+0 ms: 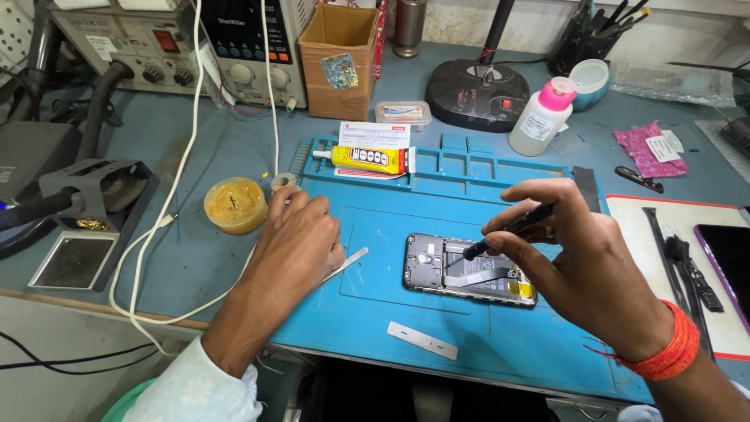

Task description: The person repairs a disassembled smartphone on a blue repair mat. They use a soldering iron to work on the phone's battery connector, manipulate the flex cable and battery area by hand, reposition the phone, and later use a screwdriver on the device.

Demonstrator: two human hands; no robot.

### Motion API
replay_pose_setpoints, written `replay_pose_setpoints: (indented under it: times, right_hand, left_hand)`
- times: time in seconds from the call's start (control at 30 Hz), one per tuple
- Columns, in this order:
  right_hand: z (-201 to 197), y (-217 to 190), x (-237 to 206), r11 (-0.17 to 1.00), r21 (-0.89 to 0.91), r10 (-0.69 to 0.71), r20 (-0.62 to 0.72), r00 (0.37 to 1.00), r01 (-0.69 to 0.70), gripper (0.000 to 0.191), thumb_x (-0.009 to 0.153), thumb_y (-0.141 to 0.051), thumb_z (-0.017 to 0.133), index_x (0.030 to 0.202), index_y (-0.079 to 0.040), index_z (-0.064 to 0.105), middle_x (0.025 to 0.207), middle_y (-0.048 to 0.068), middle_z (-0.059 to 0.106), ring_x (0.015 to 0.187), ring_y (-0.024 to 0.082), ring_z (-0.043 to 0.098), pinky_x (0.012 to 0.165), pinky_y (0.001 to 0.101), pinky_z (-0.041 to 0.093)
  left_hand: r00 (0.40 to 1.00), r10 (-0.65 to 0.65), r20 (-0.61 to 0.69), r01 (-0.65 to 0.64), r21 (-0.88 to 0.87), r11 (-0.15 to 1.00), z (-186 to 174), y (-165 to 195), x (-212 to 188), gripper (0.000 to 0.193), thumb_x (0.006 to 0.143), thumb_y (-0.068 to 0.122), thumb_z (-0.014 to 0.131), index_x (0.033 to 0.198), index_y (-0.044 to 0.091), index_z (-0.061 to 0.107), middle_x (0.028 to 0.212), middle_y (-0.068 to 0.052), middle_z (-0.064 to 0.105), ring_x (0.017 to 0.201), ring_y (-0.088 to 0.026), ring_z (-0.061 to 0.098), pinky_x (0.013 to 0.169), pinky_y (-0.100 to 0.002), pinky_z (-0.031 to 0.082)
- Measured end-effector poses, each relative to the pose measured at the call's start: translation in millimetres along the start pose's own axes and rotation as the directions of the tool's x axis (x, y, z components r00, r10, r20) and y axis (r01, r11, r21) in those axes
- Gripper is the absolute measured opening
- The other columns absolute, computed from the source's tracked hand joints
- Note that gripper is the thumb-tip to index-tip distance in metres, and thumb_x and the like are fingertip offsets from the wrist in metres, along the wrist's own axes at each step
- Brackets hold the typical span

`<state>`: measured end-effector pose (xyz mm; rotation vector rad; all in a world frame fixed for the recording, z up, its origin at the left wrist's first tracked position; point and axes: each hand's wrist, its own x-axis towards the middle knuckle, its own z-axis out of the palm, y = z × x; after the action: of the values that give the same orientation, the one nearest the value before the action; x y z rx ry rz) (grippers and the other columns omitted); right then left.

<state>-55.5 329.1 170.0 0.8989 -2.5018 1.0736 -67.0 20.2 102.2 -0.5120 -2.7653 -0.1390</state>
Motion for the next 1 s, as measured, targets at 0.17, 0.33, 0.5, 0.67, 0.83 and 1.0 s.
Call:
replay_pose_setpoints:
  times: [0.17,0.33,0.5,0.67,0.83,1.0]
  right_hand:
    - [-5,2,-2,0.999,-0.018,-0.049,-0.045,0.998,0.048,0.04,0.09,-0.004,0.072,0.12,0.0,0.044,0.094,0.009,0.075,0.09,0.017,0.079,0.079,0.0312,0.061]
    - [-8,6,-5,0.999,-0.023,-0.037,-0.052,0.998,0.036,0.04,0.09,-0.003,0.072,0.12,0.0,0.045,0.094,0.01,0.074,0.09,0.018,0.079,0.079,0.0315,0.061]
    - [-10,10,-8,0.999,-0.002,-0.05,-0.067,0.997,0.05,0.041,0.091,-0.002,0.071,0.121,0.0,0.044,0.095,0.01,0.074,0.092,0.018,0.079,0.079,0.0317,0.061]
    - [-7,13,-7,0.998,0.026,-0.045,-0.125,0.991,0.048,0.042,0.093,-0.001,0.071,0.124,-0.001,0.043,0.098,0.01,0.075,0.092,0.016,0.077,0.08,0.03,0.065]
    - [4,15,-3,0.99,0.132,-0.037,-0.15,0.988,0.057,0.042,0.095,0.0,0.07,0.125,-0.002,0.041,0.103,0.012,0.075,0.096,0.016,0.076,0.081,0.0287,0.064]
    - [9,19,2,0.977,0.208,-0.014,-0.126,0.992,0.04,0.043,0.095,0.001,0.069,0.127,-0.002,0.04,0.106,0.013,0.074,0.098,0.016,0.074,0.08,0.0287,0.064]
  left_hand:
    - [0.999,0.033,-0.003,-0.034,-0.09,0.995,-5,-1,-5,0.008,0.073,0.01,0.072,0.069,0.006,0.077,0.079,-0.014,0.064,0.094,-0.033,0.061,0.104,-0.052,0.035]
    - [0.997,0.065,0.039,-0.062,-0.086,0.994,-8,-2,-5,0.007,0.074,0.012,0.073,0.07,0.006,0.076,0.079,-0.013,0.065,0.093,-0.032,0.062,0.104,-0.051,0.038]
    - [0.99,0.139,0.023,-0.138,-0.041,0.99,-14,3,2,0.017,0.065,0.019,0.078,0.065,0.003,0.072,0.078,-0.016,0.064,0.09,-0.035,0.062,0.099,-0.05,0.04]
    - [0.995,-0.009,0.098,0.054,-0.463,0.885,-22,14,6,0.016,0.08,0.017,0.074,0.083,0.001,0.07,0.083,-0.012,0.071,0.085,-0.028,0.072,0.082,-0.043,0.054]
    - [1.0,-0.014,-0.006,0.004,-0.77,0.638,-10,53,13,0.017,0.086,0.012,0.072,0.097,0.0,0.07,0.09,-0.012,0.077,0.08,-0.022,0.078,0.074,-0.034,0.062]
    - [0.999,-0.051,0.017,0.043,-0.828,0.56,-2,70,17,0.023,0.091,0.011,0.069,0.112,0.002,0.068,0.088,-0.013,0.078,0.08,-0.021,0.078,0.073,-0.033,0.06]
